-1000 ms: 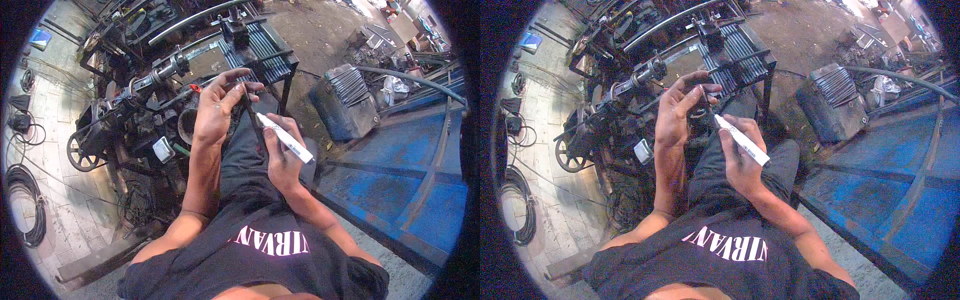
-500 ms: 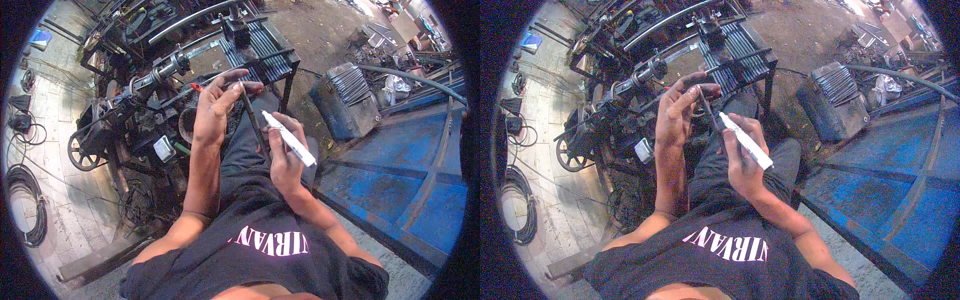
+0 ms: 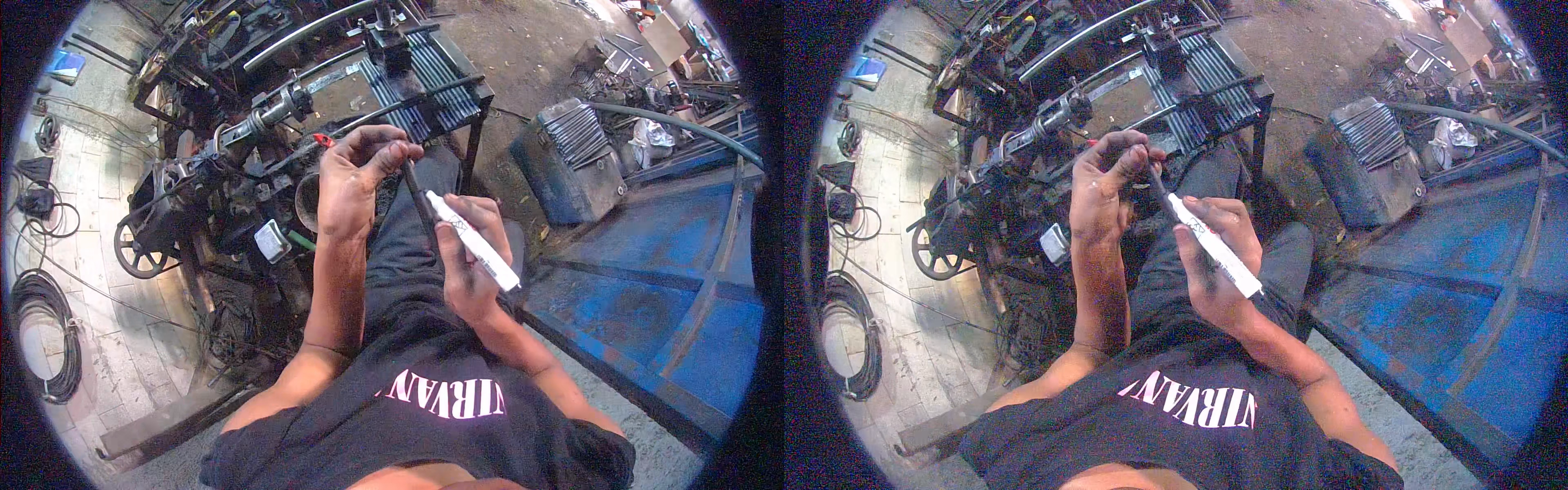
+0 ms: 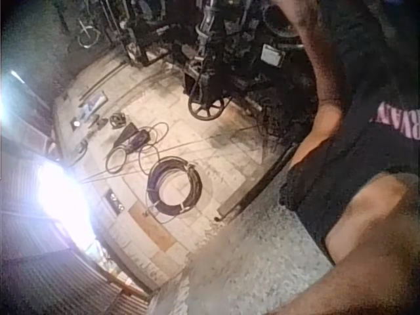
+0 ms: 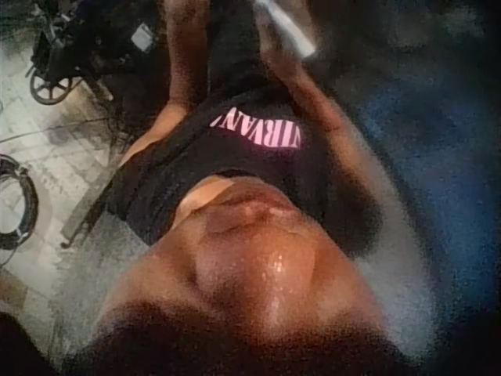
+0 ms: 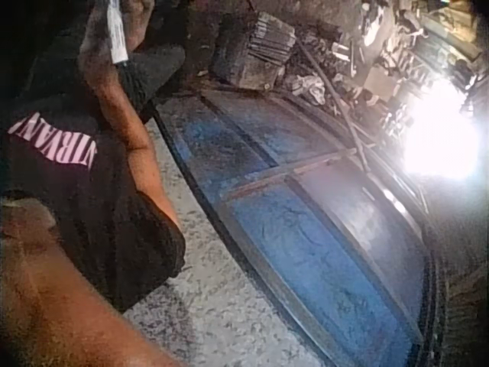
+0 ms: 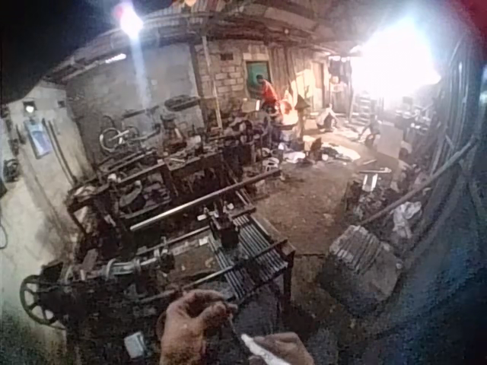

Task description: The recorder is marking metal rods with a permanent marker, measuring them against an existing stack of rods on the workbench.

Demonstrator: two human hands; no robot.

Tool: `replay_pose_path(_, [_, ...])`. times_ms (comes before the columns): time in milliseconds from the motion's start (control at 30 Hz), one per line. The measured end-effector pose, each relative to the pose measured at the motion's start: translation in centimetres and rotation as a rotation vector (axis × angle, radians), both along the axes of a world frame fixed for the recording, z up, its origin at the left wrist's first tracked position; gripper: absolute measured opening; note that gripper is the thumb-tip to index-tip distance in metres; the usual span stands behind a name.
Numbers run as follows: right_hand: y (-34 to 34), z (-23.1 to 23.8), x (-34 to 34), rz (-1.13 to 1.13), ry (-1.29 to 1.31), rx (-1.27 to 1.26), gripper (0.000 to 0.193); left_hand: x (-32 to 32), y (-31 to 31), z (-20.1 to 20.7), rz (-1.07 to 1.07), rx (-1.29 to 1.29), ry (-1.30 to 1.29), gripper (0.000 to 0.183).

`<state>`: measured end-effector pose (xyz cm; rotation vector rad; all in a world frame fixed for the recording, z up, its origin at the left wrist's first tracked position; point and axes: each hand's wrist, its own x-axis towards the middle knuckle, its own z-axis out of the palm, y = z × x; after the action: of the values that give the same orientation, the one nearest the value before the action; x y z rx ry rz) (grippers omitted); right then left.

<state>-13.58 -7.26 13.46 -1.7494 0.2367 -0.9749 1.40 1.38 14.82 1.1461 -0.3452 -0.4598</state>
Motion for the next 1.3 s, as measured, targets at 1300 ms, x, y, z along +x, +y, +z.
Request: replay_pose_path(1300, [-9.0,-11.0,3.2,-0.094,0.258,0.094,0.029,-3.0,-7.2,-15.8,-0.324,0.275,0.458,0.043])
